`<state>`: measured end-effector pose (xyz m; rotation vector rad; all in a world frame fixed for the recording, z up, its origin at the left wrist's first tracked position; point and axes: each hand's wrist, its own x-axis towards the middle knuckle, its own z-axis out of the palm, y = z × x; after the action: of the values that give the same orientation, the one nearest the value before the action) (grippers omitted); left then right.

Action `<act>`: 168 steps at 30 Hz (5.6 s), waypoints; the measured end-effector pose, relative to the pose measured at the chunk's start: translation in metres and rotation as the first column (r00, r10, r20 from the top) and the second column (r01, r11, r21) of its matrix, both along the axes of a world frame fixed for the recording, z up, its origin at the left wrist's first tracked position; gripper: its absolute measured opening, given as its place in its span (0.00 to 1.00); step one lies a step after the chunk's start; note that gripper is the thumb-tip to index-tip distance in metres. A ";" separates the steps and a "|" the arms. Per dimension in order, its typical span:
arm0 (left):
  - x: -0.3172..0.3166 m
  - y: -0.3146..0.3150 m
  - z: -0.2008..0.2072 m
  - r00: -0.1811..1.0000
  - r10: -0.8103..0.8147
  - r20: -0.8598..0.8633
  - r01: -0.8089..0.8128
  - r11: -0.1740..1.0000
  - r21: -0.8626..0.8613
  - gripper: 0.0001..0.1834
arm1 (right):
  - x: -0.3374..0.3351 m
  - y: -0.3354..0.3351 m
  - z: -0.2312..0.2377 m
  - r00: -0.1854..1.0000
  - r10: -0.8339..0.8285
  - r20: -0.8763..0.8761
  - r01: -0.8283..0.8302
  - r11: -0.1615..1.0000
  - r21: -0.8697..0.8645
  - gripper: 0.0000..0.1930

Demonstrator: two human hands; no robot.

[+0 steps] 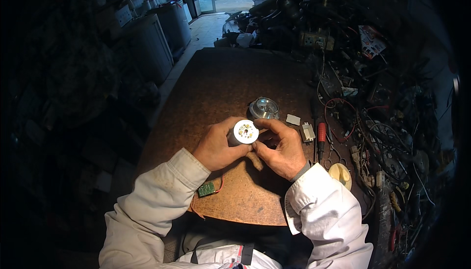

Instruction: The person handles a small circuit board and a cylindrical metal heat sink, connecting wires and inspecting the assembly. They repeatedly open and close the heat sink housing, adjust internal components, and place the parts on the workbench while another person stands nearby.

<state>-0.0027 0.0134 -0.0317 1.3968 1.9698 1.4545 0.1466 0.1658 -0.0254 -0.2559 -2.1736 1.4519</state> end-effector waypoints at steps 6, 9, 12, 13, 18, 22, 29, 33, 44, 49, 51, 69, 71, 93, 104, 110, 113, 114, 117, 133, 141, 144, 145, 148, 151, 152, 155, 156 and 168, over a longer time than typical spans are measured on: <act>0.001 0.002 0.000 1.000 -0.003 0.007 0.003 1.000 0.003 0.29 | 0.000 0.001 -0.002 1.000 -0.010 -0.014 0.011 1.000 0.020 0.26; 0.004 0.001 0.005 1.000 0.010 -0.025 -0.010 1.000 0.030 0.30 | 0.000 0.002 -0.003 1.000 0.021 -0.009 -0.021 0.999 0.028 0.25; 0.003 0.001 0.005 0.980 0.030 -0.197 -0.013 0.996 0.087 0.29 | 0.002 0.003 0.008 0.997 0.064 0.052 -0.052 0.977 -0.206 0.21; 0.004 0.002 0.005 0.972 0.035 -0.233 -0.010 0.994 0.106 0.29 | 0.001 0.004 0.006 0.998 0.065 0.010 -0.060 0.962 -0.267 0.17; 0.009 0.001 0.011 0.965 0.051 -0.258 -0.028 0.995 0.094 0.30 | 0.002 0.005 0.005 0.999 0.051 0.003 -0.049 0.964 -0.260 0.16; 0.009 0.000 0.010 0.955 0.057 -0.292 -0.041 0.997 0.061 0.31 | -0.001 0.002 -0.005 0.995 0.027 -0.096 -0.046 0.977 -0.210 0.14; 0.007 0.000 0.006 0.940 0.046 -0.339 -0.020 0.997 0.079 0.30 | 0.000 0.001 -0.002 0.998 -0.012 -0.057 0.004 0.989 -0.147 0.14; 0.007 0.000 0.006 0.939 0.037 -0.343 0.000 0.994 0.106 0.30 | 0.001 0.000 0.001 1.000 -0.017 -0.015 0.015 0.991 -0.136 0.14; 0.009 -0.002 0.008 0.948 0.023 -0.317 -0.008 0.999 0.048 0.30 | 0.001 -0.001 -0.004 0.990 -0.081 -0.113 0.088 0.995 0.054 0.12; 0.008 0.000 0.006 0.941 0.048 -0.334 -0.013 0.994 0.106 0.30 | 0.001 -0.003 0.003 0.996 -0.077 -0.050 0.079 0.997 0.020 0.16; 0.007 0.000 0.004 0.938 0.065 -0.341 -0.021 0.991 0.129 0.30 | 0.002 -0.006 0.004 0.994 -0.043 -0.103 0.050 0.997 0.064 0.18; 0.010 -0.001 0.007 0.896 0.092 -0.434 -0.042 0.992 0.123 0.31 | 0.002 -0.009 0.003 0.982 -0.043 -0.183 0.080 0.976 0.203 0.21; 0.009 -0.002 0.007 0.918 0.085 -0.387 -0.043 0.992 0.117 0.32 | 0.001 -0.010 0.003 0.983 -0.037 -0.180 0.070 0.981 0.181 0.21; 0.005 0.003 0.003 0.974 0.051 -0.220 -0.036 0.997 0.071 0.29 | 0.002 -0.007 0.001 0.992 0.019 -0.125 -0.008 0.996 0.093 0.21; 0.005 0.001 0.004 0.974 0.050 -0.219 -0.034 0.997 0.074 0.29 | -0.002 -0.008 -0.002 0.975 0.016 -0.220 0.009 0.993 0.115 0.21; 0.006 0.001 0.004 0.984 0.032 -0.177 -0.019 0.997 0.078 0.31 | -0.001 -0.007 -0.002 0.987 0.016 -0.161 0.010 0.987 0.161 0.25; 0.006 0.000 0.006 0.983 0.045 -0.176 -0.036 0.998 0.056 0.32 | 0.001 -0.007 0.000 0.991 0.017 -0.132 -0.001 0.992 0.124 0.26; 0.007 0.001 0.007 0.983 0.048 -0.178 -0.038 0.998 0.055 0.32 | 0.001 -0.007 -0.001 0.988 0.019 -0.152 0.000 0.993 0.121 0.26; 0.009 0.001 0.009 0.989 0.051 -0.142 -0.047 0.998 0.035 0.33 | -0.001 -0.008 -0.001 0.983 0.014 -0.184 0.008 0.993 0.117 0.25; 0.000 0.001 0.006 0.952 0.221 -0.213 -0.228 0.974 -0.007 0.28 | -0.009 0.020 -0.016 0.903 -0.409 -0.131 0.427 0.824 0.371 0.21; 0.005 0.001 0.014 0.958 0.198 -0.207 -0.192 0.980 0.050 0.28 | -0.015 0.024 -0.019 0.901 -0.414 -0.130 0.420 0.756 0.501 0.29; 0.007 -0.001 0.017 0.960 0.197 -0.198 -0.192 0.980 0.044 0.28 | -0.017 0.028 -0.023 0.899 -0.409 -0.154 0.425 0.735 0.528 0.31; 0.007 -0.001 0.018 0.963 0.197 -0.184 -0.193 0.980 0.040 0.29 | -0.016 0.027 -0.023 0.904 -0.402 -0.147 0.415 0.738 0.532 0.31; 0.008 -0.001 0.017 0.971 0.190 -0.143 -0.187 0.982 0.040 0.30 | -0.014 0.025 -0.020 0.911 -0.395 -0.119 0.395 0.751 0.529 0.30; 0.007 -0.001 0.017 0.975 0.174 -0.138 -0.168 0.984 0.060 0.31 | -0.014 0.023 -0.020 0.911 -0.399 -0.106 0.394 0.765 0.510 0.29; 0.007 -0.001 0.016 0.974 0.172 -0.146 -0.164 0.985 0.060 0.31 | -0.013 0.023 -0.020 0.910 -0.400 -0.105 0.396 0.769 0.502 0.29; 0.008 0.002 0.014 0.981 0.144 -0.128 -0.132 0.987 0.097 0.31 | -0.010 0.022 -0.019 0.903 -0.399 -0.161 0.426 0.770 0.476 0.26; 0.008 0.002 0.013 0.984 0.139 -0.115 -0.127 0.986 0.112 0.31 | -0.009 0.019 -0.016 0.905 -0.394 -0.159 0.421 0.786 0.453 0.25; 0.007 0.001 0.015 0.986 0.078 -0.146 -0.051 0.983 0.179 0.33 | 0.000 -0.005 -0.001 0.999 0.021 -0.050 -0.035 0.958 -0.286 0.18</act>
<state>0.0048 0.0147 -0.0168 1.5740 2.0380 1.6284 0.1466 0.1607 -0.0260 -0.2902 -1.9324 1.7720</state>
